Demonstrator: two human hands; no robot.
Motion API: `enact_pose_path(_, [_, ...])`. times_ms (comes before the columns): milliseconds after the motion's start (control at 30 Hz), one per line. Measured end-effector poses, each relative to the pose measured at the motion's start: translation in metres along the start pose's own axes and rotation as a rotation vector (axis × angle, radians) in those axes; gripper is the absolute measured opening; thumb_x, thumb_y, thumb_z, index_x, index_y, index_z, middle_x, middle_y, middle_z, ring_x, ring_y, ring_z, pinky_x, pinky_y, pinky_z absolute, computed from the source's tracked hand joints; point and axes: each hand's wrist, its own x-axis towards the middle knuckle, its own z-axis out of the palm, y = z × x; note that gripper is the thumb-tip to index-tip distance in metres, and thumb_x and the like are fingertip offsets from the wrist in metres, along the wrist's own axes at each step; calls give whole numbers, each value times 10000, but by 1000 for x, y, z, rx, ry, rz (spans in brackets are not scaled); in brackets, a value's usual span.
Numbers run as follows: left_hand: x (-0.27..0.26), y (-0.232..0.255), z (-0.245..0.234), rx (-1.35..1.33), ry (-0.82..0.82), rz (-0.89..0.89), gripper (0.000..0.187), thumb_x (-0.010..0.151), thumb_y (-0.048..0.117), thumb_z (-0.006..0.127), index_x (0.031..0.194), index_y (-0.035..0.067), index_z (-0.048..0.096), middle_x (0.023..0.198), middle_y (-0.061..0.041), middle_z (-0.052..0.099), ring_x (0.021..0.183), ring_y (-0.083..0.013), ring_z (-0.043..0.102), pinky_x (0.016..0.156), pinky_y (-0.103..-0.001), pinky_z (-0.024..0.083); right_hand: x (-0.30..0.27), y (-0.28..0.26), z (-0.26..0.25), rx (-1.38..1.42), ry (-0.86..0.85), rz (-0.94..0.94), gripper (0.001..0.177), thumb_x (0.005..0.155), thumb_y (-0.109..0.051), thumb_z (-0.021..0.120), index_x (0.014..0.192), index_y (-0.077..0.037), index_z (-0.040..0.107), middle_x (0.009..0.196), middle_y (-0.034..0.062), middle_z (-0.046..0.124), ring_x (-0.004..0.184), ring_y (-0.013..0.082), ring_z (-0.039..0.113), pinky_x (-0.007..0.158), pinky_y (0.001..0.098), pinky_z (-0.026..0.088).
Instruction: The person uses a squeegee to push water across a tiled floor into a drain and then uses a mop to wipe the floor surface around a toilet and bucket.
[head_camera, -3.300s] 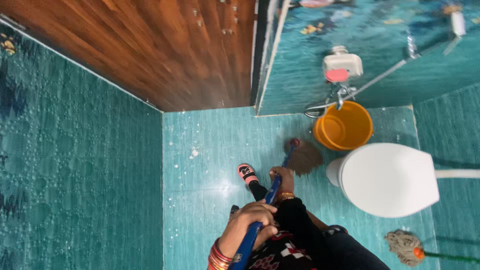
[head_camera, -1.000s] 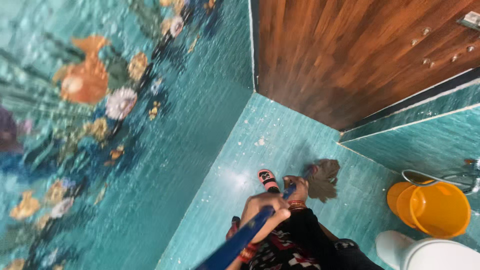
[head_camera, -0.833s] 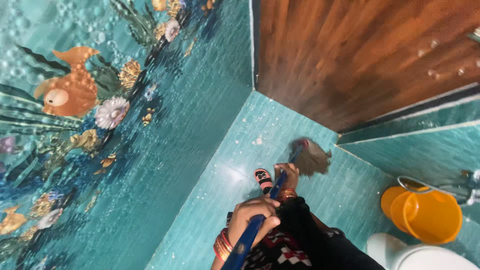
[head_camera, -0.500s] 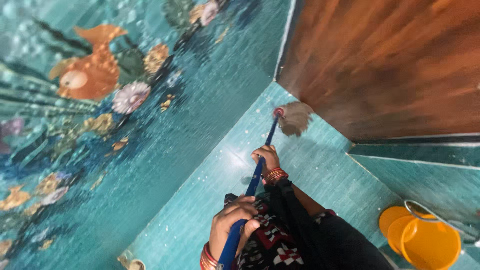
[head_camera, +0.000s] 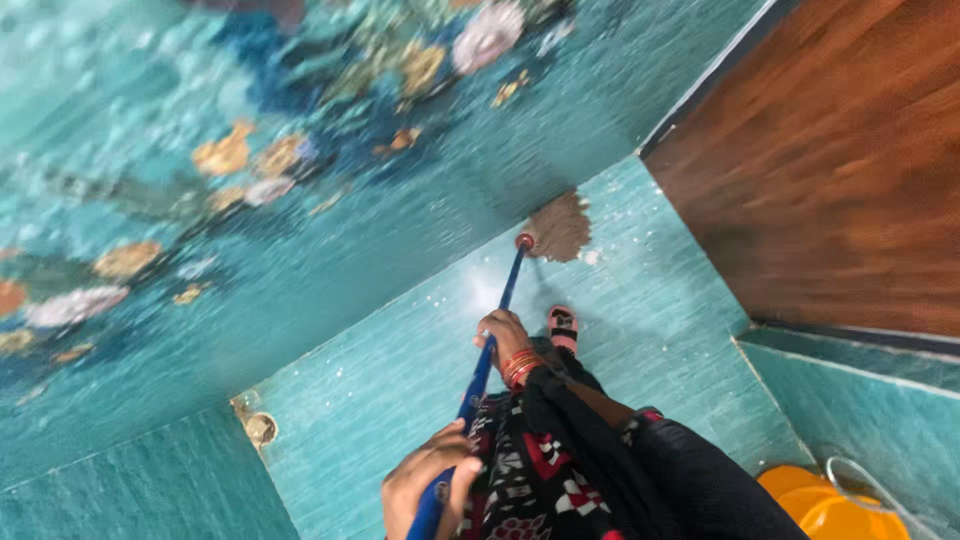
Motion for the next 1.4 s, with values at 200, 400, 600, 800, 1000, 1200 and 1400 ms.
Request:
enact_pose_path(200, [-71,-37,-88,38,210,17,130,770,105,842,766,27,738,806,-114,793,901,-265,824,896,-393,635,-45,-67,105,66,-206,-115,157,756,-100,785,803,-131,638,835,84,648,918,345,620,842,453,491])
enact_pose_path(400, [-162,-84,-143,195,224,17,241,711,230,889,734,71,710,786,-117,795,920,-294,806,821,-398,618,-100,-107,199,106,-531,-298,162,731,-97,770,804,-141,633,815,88,670,905,353,649,831,450,511])
enact_pose_path(600, [-245,-174,-166,146,108,201,306,808,295,835,810,29,684,770,-136,766,824,-301,784,791,-399,614,-130,-137,218,-76,-1041,-396,134,738,-111,745,839,-139,662,845,107,713,909,362,695,783,472,527])
enact_pose_path(800, [-302,-231,-147,15,569,-22,338,1031,319,564,872,33,647,856,-134,751,864,-261,776,903,-403,612,-131,-174,182,-355,-1080,-367,198,724,-209,752,917,-197,709,859,90,719,956,338,690,880,492,489])
enact_pose_path(1000, [-288,-209,-99,-204,589,-48,373,1073,302,573,924,-35,629,930,-204,742,982,-317,762,989,-431,592,-134,-101,147,-440,-915,-253,238,723,-224,750,960,-242,733,913,36,752,1042,273,687,1066,545,391])
enact_pose_path(1200, [-236,-147,-25,-379,379,-282,279,1023,179,581,985,-46,741,1108,-226,760,1077,-302,719,1002,-429,543,-147,17,96,-509,-622,-50,379,697,-291,806,1063,-255,715,1195,-4,688,1146,274,634,928,589,437])
enact_pose_path(1400, [-196,-90,30,-272,41,-153,252,977,148,596,946,-28,773,1028,-156,812,981,-239,771,939,-348,572,-192,77,5,-591,-578,280,182,855,-234,711,1037,-224,713,1170,14,696,1169,283,646,889,539,522])
